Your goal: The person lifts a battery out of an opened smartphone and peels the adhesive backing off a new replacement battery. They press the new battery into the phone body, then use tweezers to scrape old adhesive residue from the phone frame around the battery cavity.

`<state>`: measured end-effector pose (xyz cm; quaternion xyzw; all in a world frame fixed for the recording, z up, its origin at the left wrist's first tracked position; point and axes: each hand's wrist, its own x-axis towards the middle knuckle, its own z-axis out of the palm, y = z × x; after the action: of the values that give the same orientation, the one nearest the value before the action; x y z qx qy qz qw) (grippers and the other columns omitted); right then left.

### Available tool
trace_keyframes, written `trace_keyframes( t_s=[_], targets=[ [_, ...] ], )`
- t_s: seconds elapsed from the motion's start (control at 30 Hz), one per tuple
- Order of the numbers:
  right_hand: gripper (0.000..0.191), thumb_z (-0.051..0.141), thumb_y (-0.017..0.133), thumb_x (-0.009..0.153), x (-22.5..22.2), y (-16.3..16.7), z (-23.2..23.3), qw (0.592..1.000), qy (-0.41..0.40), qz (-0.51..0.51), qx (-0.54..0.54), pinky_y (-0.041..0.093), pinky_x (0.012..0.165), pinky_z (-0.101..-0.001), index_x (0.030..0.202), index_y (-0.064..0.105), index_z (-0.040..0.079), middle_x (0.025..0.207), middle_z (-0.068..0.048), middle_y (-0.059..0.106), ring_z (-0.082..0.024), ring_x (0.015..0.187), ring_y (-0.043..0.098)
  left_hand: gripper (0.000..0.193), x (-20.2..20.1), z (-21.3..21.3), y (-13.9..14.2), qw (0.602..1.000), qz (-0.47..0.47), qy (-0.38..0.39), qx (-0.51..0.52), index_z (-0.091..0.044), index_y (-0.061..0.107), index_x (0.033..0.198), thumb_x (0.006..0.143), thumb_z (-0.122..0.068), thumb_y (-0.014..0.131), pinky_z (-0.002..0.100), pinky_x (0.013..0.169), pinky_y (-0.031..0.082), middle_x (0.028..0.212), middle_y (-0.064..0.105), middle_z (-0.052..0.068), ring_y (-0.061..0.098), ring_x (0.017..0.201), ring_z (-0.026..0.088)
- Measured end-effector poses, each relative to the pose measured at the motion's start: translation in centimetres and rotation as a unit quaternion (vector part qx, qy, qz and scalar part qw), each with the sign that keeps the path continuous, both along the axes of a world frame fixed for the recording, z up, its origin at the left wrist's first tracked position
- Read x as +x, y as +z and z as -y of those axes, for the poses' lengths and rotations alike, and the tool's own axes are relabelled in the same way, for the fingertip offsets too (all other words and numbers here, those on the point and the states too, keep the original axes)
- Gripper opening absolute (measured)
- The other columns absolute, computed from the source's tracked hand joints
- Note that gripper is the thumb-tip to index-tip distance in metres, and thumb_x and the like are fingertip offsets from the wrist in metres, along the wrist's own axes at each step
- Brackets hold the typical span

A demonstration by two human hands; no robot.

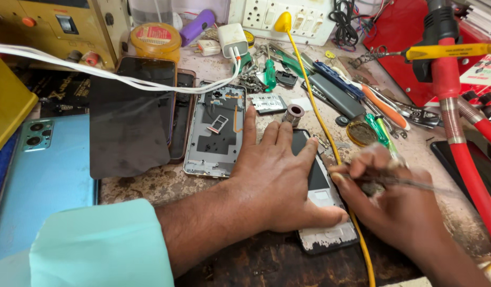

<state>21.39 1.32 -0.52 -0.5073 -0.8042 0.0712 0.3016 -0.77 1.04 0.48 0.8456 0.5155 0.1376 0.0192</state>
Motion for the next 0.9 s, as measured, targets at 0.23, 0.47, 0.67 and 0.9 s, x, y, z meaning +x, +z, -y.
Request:
trace_keyframes(
  t_s=[0.23,0.47,0.67,0.9],
  targets=[
    [0.024,0.015,0.082,0.077,-1.7,1.4,0.7,0.999,-0.008,0.018,0.032,0.06,0.066,-0.0297,0.084,0.061,0.006,0.081,-0.005,0.08,-0.012,0.078,0.079,0.125,-0.1,-0.1,0.3,1.0,-0.01,0.002,-0.027,-0.003,0.032,0.152,0.067,-0.092,0.05,0.077,0.108,-0.015,0.155,0.024,0.044,0.016,0.146,0.052],
    [0.021,0.002,0.073,0.088,0.2,-0.7,-1.9,0.95,0.129,-0.269,-0.092,0.062,0.086,-0.0291,0.097,0.055,0.008,0.101,-0.002,0.067,-0.014,0.104,0.076,0.125,-0.1,0.0,0.0,1.0,-0.004,-0.006,-0.027,-0.002,0.031,0.154,0.068,-0.089,0.052,0.076,0.108,-0.015,0.155,0.024,0.043,0.015,0.149,0.054],
    [0.026,-0.007,0.072,0.088,3.5,-2.9,-1.5,0.979,0.134,-0.148,-0.044,0.052,0.101,-0.0307,0.113,0.069,-0.002,0.126,-0.008,0.059,-0.018,0.12,0.061,0.122,-0.3,0.1,0.2,0.999,-0.015,-0.006,-0.047,-0.003,0.03,0.155,0.07,-0.088,0.052,0.077,0.108,-0.014,0.154,0.022,0.043,0.013,0.15,0.052],
    [0.036,-0.002,0.073,0.09,2.1,-2.0,-0.8,0.976,0.125,-0.167,-0.064,0.059,0.097,-0.0306,0.123,0.058,0.001,0.127,-0.01,0.055,-0.016,0.115,0.069,0.121,-0.5,0.1,0.1,0.999,0.002,-0.01,-0.042,-0.004,0.031,0.152,0.069,-0.088,0.055,0.076,0.108,-0.012,0.157,0.02,0.043,0.011,0.147,0.052]
  ],
)
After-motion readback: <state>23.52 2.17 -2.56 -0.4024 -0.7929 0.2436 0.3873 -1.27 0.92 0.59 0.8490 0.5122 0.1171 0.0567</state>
